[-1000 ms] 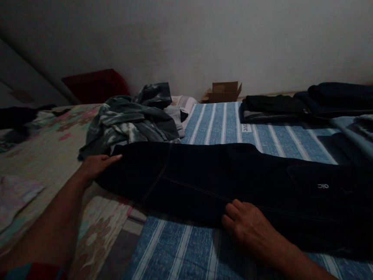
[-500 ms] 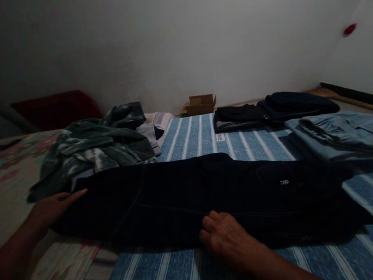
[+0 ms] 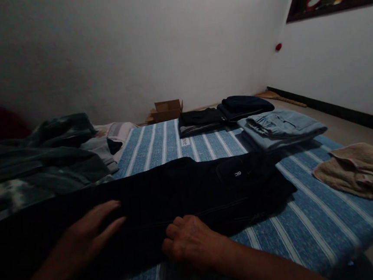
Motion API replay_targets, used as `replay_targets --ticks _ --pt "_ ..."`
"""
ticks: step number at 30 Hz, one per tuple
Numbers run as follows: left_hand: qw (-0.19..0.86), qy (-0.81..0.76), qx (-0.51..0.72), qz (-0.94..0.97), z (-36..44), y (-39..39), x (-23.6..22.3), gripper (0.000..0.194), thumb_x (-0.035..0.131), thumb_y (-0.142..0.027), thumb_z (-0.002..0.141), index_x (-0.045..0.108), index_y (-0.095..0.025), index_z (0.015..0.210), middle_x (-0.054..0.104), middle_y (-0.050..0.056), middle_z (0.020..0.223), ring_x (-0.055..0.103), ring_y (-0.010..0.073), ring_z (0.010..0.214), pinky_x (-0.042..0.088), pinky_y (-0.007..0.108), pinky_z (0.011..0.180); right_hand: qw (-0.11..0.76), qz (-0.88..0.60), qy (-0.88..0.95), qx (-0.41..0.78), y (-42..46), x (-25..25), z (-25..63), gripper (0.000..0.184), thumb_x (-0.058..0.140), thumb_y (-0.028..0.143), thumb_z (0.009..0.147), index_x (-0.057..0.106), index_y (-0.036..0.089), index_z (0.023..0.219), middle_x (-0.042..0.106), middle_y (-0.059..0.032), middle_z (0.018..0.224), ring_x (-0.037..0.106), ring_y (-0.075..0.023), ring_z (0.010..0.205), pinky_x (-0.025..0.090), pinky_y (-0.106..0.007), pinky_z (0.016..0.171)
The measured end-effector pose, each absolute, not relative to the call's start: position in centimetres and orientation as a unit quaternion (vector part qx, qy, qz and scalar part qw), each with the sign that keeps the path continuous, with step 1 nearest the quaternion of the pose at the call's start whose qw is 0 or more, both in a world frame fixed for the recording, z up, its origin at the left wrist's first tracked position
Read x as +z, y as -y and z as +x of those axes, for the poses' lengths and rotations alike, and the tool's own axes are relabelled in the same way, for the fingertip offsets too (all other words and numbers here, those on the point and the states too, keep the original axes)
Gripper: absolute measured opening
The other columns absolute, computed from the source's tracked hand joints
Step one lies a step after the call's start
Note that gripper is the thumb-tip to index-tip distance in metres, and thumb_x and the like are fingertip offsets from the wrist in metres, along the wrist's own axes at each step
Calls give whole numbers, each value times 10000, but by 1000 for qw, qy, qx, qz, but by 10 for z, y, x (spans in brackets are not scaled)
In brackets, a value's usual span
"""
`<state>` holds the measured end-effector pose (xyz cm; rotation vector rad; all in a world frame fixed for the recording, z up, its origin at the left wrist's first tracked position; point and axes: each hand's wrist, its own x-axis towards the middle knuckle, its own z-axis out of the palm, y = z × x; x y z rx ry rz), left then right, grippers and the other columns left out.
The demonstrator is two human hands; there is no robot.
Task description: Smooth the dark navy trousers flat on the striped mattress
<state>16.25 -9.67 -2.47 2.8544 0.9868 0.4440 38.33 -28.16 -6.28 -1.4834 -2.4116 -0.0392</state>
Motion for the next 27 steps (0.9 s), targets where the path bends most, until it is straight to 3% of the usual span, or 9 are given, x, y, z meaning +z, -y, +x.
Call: replay_targets --ticks 4,9,13,18,22,27 --pt "110 -121 126 978 251 147 -36 247 441 -283 873 602 -201 1043 639 80 1163 583 210 1099 492 346 930 272 -599 753 -31 307 -56 415 146 489 208 870 556 185 743 562 -19 730 482 -153 668 357 -288 584" --pt "110 -38 151 982 299 165 -47 175 488 -196 865 567 -161 1017 622 118 1137 572 226 1071 499 379 907 408 -750 520 -20 369 -62 478 204 462 269 901 610 190 786 592 -18 690 546 -140 624 402 -263 579" --pt "120 9 132 984 317 183 -46 113 525 -204 857 558 -159 956 628 99 1037 585 217 940 518 357 814 418 -811 409 4 409 -73 511 211 513 361 862 642 216 778 655 -19 745 607 -165 654 445 -274 594" --pt "71 70 78 992 353 208 -31 114 554 -278 847 555 -167 822 617 70 865 563 202 787 505 329 697 389 -818 421 -41 411 -71 521 226 503 369 846 648 214 770 639 -31 728 598 -188 672 442 -307 619" --pt "53 100 66 991 400 233 -22 166 589 -324 820 560 -163 844 618 84 875 564 223 808 502 339 695 407 -829 381 -44 398 -64 523 219 497 355 837 656 211 792 668 -37 788 618 -194 729 449 -310 665" --pt "50 41 50 997 452 263 -36 197 525 -294 845 563 -123 934 617 139 901 582 289 865 508 392 681 426 -844 325 4 396 -62 530 234 496 389 819 654 225 764 677 -21 727 628 -197 673 448 -297 614"
